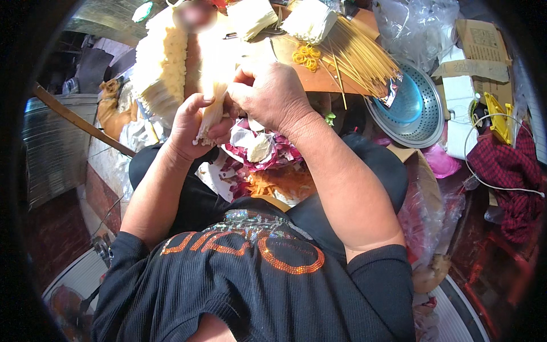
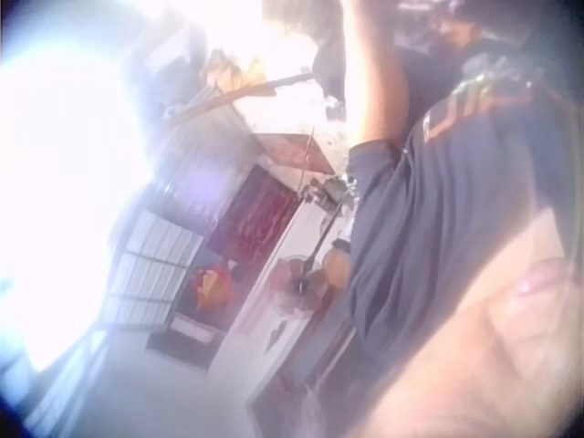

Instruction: The person sits on the floor and repeatedly picks up thin white sheets and wooden skewers, then wraps the sheets around the skewers by hand. The person places the assembled bundles onto a nearby pile and continues the process with additional sheets and skewers.

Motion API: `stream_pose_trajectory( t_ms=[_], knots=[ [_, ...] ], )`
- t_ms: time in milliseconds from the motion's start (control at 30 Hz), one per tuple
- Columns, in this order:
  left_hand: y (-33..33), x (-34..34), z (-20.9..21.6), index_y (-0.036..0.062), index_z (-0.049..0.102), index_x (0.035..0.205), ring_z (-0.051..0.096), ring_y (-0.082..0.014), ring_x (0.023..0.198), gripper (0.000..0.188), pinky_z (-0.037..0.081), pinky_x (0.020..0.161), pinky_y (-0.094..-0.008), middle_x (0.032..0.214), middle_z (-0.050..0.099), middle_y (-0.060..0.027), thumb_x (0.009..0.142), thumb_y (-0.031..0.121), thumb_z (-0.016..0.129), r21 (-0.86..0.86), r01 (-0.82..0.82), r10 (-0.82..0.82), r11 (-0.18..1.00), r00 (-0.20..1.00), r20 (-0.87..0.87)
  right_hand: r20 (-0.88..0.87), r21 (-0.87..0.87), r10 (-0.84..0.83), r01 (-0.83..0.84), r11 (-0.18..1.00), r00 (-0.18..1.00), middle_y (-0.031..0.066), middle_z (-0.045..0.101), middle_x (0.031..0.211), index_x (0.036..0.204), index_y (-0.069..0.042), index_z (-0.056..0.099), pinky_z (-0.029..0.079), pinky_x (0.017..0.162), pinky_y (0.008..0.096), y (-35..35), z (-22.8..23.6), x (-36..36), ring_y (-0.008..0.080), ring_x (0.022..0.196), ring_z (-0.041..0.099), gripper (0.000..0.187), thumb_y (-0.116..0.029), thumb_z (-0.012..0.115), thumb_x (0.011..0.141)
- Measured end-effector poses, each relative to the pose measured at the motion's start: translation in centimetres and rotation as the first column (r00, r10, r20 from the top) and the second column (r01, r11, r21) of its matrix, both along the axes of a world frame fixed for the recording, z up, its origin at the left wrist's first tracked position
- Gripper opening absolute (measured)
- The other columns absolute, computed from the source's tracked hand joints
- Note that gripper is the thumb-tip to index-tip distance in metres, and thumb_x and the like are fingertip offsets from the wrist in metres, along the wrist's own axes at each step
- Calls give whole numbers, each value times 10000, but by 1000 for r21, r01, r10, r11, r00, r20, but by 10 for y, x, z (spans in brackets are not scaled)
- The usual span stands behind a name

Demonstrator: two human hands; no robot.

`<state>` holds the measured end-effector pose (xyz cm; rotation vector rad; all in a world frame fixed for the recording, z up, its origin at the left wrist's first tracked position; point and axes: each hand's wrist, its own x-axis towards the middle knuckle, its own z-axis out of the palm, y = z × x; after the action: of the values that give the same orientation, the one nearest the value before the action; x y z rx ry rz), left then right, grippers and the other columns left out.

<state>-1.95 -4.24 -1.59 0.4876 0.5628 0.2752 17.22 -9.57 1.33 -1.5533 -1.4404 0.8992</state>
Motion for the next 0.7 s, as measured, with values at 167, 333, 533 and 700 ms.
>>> stream_pose_trajectory(
  t_ms=[167,333,533,700],
  knots=[
    [-15,2,4,30,558,998,414,-114,459,340,367,457,-260,867,585,-82,835,327,530,21,-33,33,999,999,-30,-13,-17,11,-11,1000,1000,105,683,749,811,-39,679,538,666,320,-3,0,1,209,679,667,191,-225,656,778],
    [-20,3,4,26,558,958,417,-113,450,265,376,441,-259,823,578,-81,806,243,550,52,-28,34,998,993,-117,12,-57,44,-43,997,999,58,668,743,865,-20,678,507,652,270,-7,-3,2,122,678,616,228,-247,680,839],
    [-23,3,2,51,516,939,401,-96,455,197,376,449,-256,870,552,-92,790,173,557,98,-29,42,995,990,-138,-43,-82,15,-18,996,999,33,668,769,931,-25,671,514,630,242,-3,-13,7,90,655,608,219,-232,672,858],
    [-27,2,-5,58,509,880,403,-96,457,178,379,443,-256,847,537,-89,760,156,595,128,-34,48,991,994,-103,-53,-101,1,-6,995,999,25,665,791,959,-30,668,507,601,222,-2,-18,10,62,641,596,197,-204,665,866]
  ],
)
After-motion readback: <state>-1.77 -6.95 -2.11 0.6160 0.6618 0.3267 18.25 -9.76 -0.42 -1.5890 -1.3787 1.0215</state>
